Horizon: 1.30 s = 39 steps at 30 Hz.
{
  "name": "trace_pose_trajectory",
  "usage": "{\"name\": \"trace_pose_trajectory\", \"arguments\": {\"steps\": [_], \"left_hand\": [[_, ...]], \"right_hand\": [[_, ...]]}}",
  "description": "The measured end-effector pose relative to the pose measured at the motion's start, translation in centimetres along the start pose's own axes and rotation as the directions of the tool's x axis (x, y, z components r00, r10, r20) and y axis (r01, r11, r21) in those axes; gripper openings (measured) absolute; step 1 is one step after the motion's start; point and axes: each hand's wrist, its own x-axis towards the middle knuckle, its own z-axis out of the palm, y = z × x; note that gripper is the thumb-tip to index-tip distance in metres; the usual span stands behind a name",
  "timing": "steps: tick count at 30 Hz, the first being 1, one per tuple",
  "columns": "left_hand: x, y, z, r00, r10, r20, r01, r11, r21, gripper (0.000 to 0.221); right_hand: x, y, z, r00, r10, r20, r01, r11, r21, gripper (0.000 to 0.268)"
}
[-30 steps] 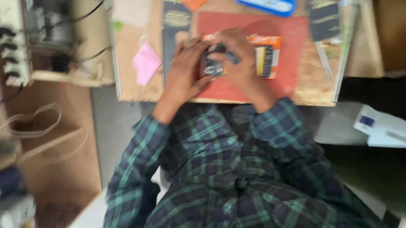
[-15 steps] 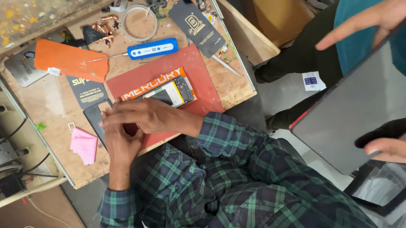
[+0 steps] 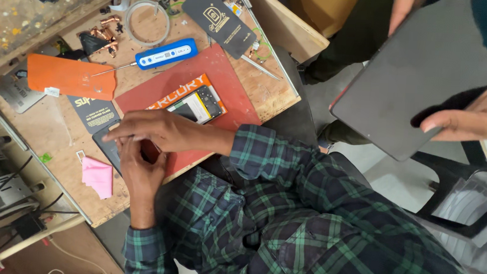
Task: The person disassembles a smartphone by removing the back cover and prying open the internal components. They use a screwdriver to detach parts and set the back cover aside. The person then handles a separate tablet, inspecting its screen before returning to the phone.
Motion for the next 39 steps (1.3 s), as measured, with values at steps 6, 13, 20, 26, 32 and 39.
{"name": "trace_pose_trajectory", "arguments": {"steps": [6,13,20,26,32,39], "left_hand": [[1.0,4.6,-5.0,0.999,-0.017,-0.034,0.018,1.000,0.017,0.058],[0.3,10.3,-5.8,0.987,-0.138,-0.076,0.099,0.918,-0.384,0.020],[7.1,21.9,5.1,0.914,0.166,0.369,0.334,0.203,-0.920,0.066],[8.6,28.3,12.6,0.935,0.193,0.297,0.308,-0.029,-0.951,0.047],[9.1,27.7,10.7,0.978,0.031,0.206,0.196,0.188,-0.962,0.029],[6.8,20.0,2.8,0.999,-0.007,-0.032,-0.025,0.480,-0.877,0.025]], "right_hand": [[-0.2,-0.4,-1.8,0.953,-0.003,-0.302,0.038,0.993,0.111,0.044],[-1.5,-1.6,-7.3,0.969,0.056,-0.240,-0.220,0.637,-0.739,0.044],[-1.8,-0.9,-8.4,0.995,-0.094,-0.040,0.014,0.519,-0.855,0.039],[-2.6,-0.7,-8.3,0.997,-0.074,-0.015,0.027,0.529,-0.848,0.034],[-2.4,-0.9,-9.0,0.985,-0.146,-0.088,0.014,0.586,-0.810,0.035],[-3.2,0.1,-12.2,0.936,0.068,-0.346,0.007,0.977,0.212,0.037]]}}
